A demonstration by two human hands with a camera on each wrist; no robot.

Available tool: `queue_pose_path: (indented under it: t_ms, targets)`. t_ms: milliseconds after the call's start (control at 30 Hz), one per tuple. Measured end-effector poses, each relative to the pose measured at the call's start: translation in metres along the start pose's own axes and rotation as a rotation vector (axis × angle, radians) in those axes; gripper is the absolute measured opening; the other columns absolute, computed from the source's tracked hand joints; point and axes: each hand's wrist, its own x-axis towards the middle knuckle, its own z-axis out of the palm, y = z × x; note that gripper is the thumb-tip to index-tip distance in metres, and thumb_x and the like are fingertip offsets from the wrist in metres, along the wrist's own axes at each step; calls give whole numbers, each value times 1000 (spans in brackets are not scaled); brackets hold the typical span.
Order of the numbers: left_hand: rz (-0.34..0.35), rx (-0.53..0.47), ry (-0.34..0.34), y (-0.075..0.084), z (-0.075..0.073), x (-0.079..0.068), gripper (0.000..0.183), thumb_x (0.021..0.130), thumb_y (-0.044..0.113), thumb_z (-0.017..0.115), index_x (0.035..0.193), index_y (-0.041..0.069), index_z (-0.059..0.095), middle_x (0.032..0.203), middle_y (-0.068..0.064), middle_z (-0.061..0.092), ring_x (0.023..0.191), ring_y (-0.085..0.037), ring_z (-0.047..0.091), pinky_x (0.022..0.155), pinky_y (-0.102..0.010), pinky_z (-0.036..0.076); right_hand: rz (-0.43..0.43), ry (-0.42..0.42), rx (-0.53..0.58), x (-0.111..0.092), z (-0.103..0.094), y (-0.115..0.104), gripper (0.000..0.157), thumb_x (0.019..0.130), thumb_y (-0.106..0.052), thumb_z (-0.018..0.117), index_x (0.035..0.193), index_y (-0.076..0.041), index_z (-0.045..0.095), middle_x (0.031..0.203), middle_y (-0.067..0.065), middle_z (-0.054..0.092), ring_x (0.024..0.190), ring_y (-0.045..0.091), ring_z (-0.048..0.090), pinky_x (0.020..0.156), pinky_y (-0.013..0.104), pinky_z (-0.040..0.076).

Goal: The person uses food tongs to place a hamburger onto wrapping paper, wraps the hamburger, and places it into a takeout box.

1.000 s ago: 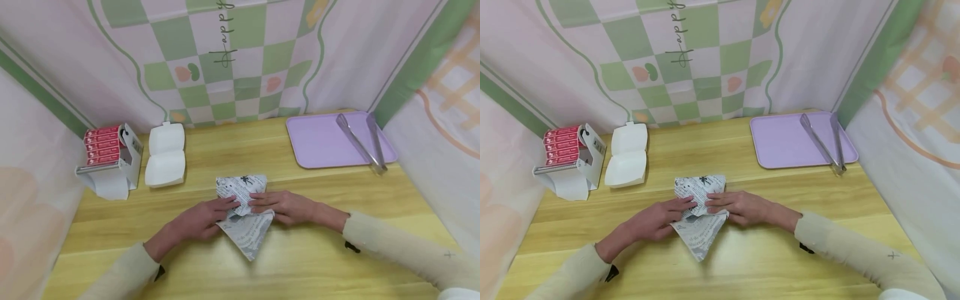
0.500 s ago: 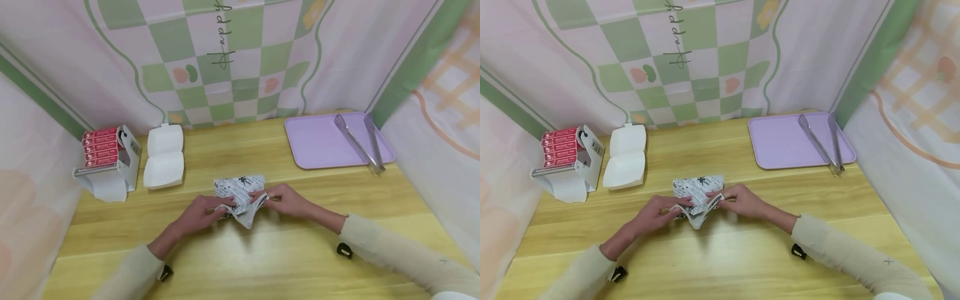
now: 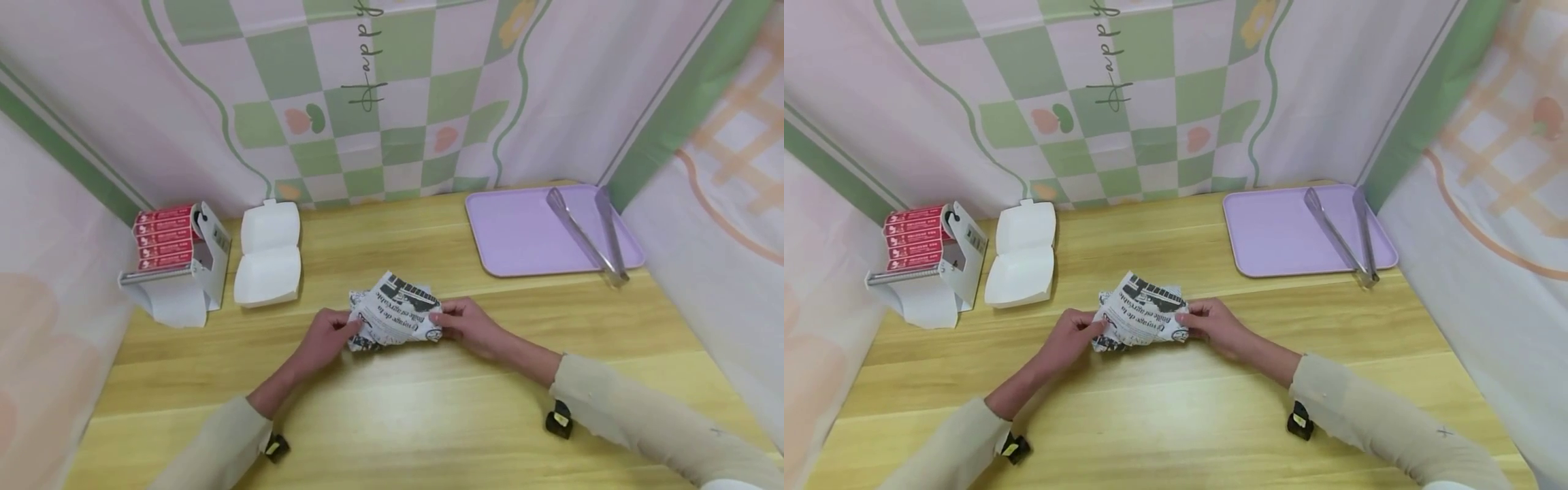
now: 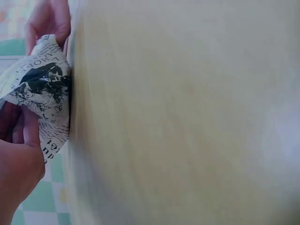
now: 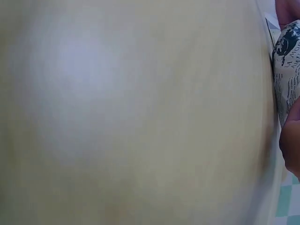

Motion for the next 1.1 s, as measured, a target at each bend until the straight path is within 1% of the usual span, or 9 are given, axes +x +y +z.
queue_pose_path:
  t_ms: [100,200,333,500,767,867,933,1000,1100]
  targets:
    - [-126,-125,39,-2,1,4,23,96,8,58,103,-9,72,102,-18,76,67,-5,63,61,-18,50,50,6,108,2,1,2,16,96,-3,60,95,-12,73,102,-2,75,94,12,72,88,26,58]
    - [-227,-273,90,-4,1,7,26,94,6,59,106,-15,67,93,-13,78,65,-6,62,59,-18,49,76,13,159,2,2,3,14,97,-5,59,98,-9,72,106,1,75,97,14,72,89,28,58]
    - [-322,-385,145,-6,1,8,28,95,5,60,111,-18,64,85,-5,76,64,-7,61,58,-18,51,84,38,181,3,3,4,20,99,-5,55,111,5,67,109,3,74,99,16,72,91,29,57]
    - [-358,-335,179,-10,-2,9,26,99,7,58,111,-15,65,85,-4,73,72,-10,67,66,-21,57,105,118,161,3,6,3,39,101,-5,47,130,22,46,109,6,73,98,15,71,91,28,57]
    - [-368,-249,159,-9,-7,13,26,101,13,57,94,-9,69,80,-2,69,69,-9,61,61,-19,51,118,192,92,4,13,1,39,101,-4,47,130,22,45,127,25,64,98,13,72,91,28,57]
    - [-339,-145,201,-7,-8,13,27,98,17,62,82,-3,68,72,-2,64,64,-10,55,56,-19,46,123,219,84,4,15,0,37,101,-2,47,129,22,46,128,27,63,96,13,72,90,28,57]
    - [-266,-30,252,-5,-8,11,23,95,18,67,80,1,65,72,-3,63,63,-12,55,55,-21,47,124,227,84,4,17,-1,36,101,-2,47,128,22,47,127,27,63,95,13,72,90,27,57]
    - [-144,155,312,1,-7,8,18,91,17,71,85,3,63,79,-5,62,68,-14,55,59,-22,49,122,229,83,4,18,-2,36,101,-2,47,128,23,47,127,27,63,95,13,72,90,27,57]
    - [135,469,358,13,-4,7,17,88,9,73,99,3,62,103,-11,62,91,-21,61,77,-29,56,120,232,76,4,19,-1,37,101,-3,47,128,22,47,130,29,61,97,13,72,91,27,57]
